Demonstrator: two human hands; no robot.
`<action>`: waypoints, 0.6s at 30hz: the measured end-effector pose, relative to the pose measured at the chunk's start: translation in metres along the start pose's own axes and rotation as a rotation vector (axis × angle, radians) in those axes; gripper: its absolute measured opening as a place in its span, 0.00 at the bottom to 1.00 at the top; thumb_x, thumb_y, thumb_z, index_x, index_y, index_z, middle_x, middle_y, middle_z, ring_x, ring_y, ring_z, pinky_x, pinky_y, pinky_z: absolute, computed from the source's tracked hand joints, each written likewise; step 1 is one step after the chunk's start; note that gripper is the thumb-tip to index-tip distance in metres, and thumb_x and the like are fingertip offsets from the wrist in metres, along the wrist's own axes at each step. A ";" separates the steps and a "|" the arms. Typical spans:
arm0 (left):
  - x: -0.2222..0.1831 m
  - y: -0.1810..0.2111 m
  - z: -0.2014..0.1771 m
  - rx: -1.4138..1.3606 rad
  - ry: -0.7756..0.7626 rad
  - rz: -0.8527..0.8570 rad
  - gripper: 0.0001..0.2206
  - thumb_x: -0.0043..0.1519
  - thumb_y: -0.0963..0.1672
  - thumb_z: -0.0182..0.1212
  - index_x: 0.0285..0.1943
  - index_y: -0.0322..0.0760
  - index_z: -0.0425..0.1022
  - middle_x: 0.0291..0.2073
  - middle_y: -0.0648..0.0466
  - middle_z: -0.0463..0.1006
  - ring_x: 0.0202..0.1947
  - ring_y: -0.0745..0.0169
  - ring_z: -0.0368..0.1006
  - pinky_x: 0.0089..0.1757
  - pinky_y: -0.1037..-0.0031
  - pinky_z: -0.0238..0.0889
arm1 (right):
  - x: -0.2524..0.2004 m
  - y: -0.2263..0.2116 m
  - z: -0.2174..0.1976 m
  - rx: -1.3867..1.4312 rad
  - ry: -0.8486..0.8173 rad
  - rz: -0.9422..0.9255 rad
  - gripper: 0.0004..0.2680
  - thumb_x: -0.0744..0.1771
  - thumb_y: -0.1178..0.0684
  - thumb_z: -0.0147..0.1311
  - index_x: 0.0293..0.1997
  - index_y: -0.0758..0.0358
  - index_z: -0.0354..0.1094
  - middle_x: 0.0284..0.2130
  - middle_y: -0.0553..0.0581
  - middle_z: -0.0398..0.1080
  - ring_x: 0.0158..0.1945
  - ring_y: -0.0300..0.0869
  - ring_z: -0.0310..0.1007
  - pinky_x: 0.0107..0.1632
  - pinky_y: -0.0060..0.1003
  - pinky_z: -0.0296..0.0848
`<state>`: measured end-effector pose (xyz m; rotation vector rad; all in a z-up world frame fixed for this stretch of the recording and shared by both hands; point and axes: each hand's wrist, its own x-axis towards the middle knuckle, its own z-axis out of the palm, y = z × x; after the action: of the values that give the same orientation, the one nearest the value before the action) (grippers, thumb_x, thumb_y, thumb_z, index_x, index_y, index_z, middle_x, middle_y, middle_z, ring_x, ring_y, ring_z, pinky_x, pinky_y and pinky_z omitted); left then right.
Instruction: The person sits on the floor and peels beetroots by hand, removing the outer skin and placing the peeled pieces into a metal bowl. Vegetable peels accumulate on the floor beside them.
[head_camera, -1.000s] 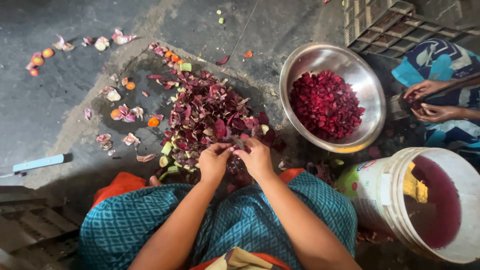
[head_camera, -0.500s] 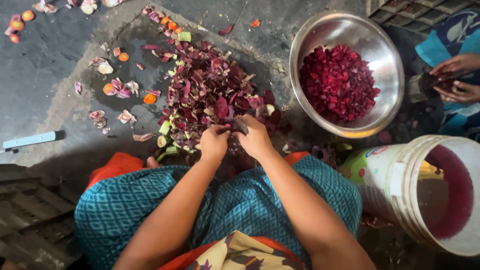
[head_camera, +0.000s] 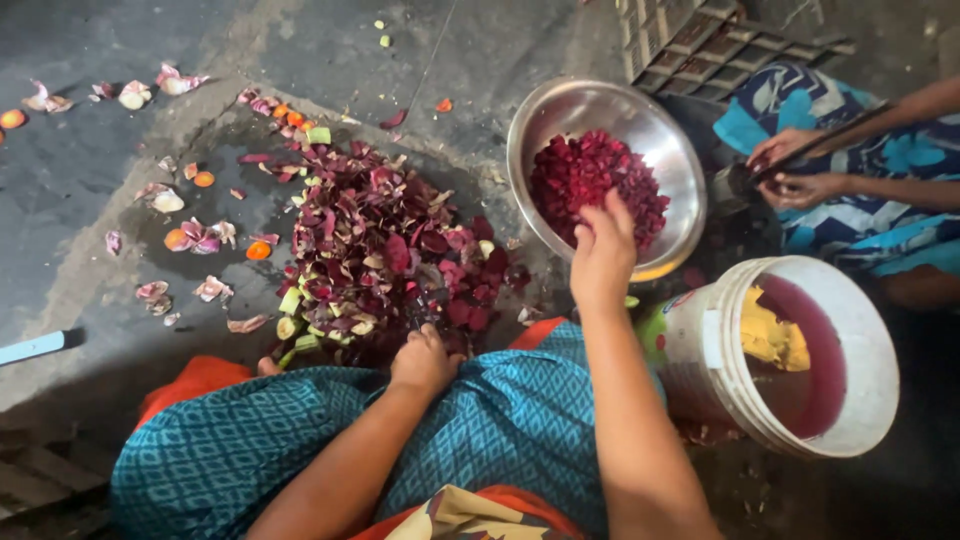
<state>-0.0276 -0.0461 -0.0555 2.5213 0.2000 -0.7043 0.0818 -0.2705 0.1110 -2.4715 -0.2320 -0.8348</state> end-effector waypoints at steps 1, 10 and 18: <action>0.002 0.001 0.000 0.016 0.014 0.041 0.36 0.57 0.56 0.67 0.63 0.26 0.60 0.53 0.34 0.73 0.52 0.38 0.76 0.49 0.58 0.72 | -0.008 -0.002 0.004 -0.003 0.002 0.019 0.09 0.65 0.65 0.59 0.49 0.65 0.73 0.61 0.69 0.67 0.64 0.61 0.69 0.67 0.47 0.67; -0.011 -0.009 -0.012 -0.130 0.115 0.139 0.34 0.53 0.55 0.72 0.61 0.33 0.65 0.48 0.35 0.77 0.49 0.36 0.76 0.49 0.56 0.71 | -0.072 -0.024 0.058 0.325 -0.816 0.267 0.10 0.63 0.57 0.64 0.47 0.62 0.76 0.42 0.61 0.79 0.46 0.47 0.81 0.50 0.40 0.77; -0.047 -0.018 -0.112 -0.487 0.215 0.328 0.29 0.43 0.49 0.81 0.52 0.36 0.77 0.40 0.45 0.83 0.42 0.50 0.81 0.45 0.65 0.72 | -0.086 -0.033 0.055 0.892 -1.101 0.354 0.22 0.60 0.65 0.64 0.61 0.67 0.69 0.50 0.58 0.76 0.51 0.42 0.76 0.54 0.39 0.75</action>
<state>-0.0228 0.0263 0.0432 2.0843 0.0231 -0.2174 0.0311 -0.2131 0.0355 -1.7430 -0.4031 0.7175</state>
